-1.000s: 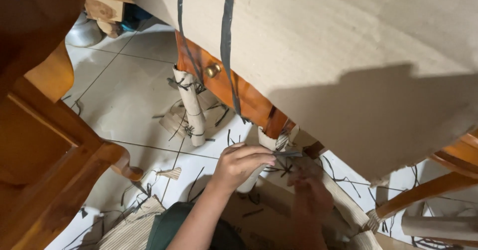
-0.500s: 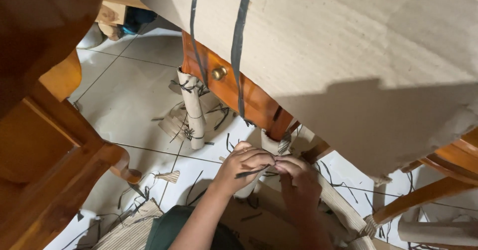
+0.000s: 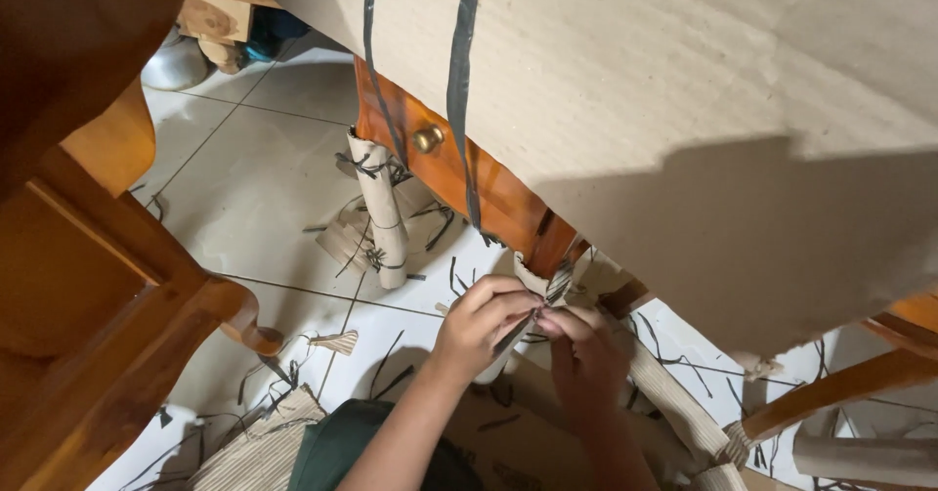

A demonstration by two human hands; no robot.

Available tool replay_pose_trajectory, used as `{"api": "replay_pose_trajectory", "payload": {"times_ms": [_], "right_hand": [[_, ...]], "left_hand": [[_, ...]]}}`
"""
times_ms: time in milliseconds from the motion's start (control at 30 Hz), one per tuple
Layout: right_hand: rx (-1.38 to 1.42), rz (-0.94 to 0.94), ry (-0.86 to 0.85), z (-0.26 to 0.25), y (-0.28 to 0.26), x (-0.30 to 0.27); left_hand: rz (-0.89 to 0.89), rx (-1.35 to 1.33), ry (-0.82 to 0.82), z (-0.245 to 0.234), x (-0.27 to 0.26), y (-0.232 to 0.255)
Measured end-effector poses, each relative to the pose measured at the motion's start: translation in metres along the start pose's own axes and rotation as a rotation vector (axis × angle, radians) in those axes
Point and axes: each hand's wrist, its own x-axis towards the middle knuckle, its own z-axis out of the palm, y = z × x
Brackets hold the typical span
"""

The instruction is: Wrapping a wooden chair leg with protective cardboard and securing it with plastic ties.

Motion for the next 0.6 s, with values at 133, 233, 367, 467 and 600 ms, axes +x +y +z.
{"api": "replay_pose_trajectory", "payload": {"times_ms": [133, 233, 367, 467, 600], "right_hand": [[0.067, -0.104, 0.009, 0.002, -0.005, 0.006], [0.091, -0.116, 0.028, 0.005, -0.006, 0.005], [0.029, -0.141, 0.039, 0.009, -0.002, -0.001], [0.031, -0.153, 0.023, 0.007, -0.001, 0.001], [0.034, -0.140, -0.002, 0.004, -0.010, 0.007]], "left_hand": [[-0.025, 0.109, 0.089, 0.005, 0.001, -0.001], [-0.049, 0.127, 0.094, 0.004, 0.002, 0.002], [0.109, 0.098, -0.044, 0.004, -0.009, -0.013], [-0.004, 0.215, -0.098, -0.004, -0.010, 0.001], [0.036, 0.330, -0.048, -0.007, -0.011, 0.002]]}}
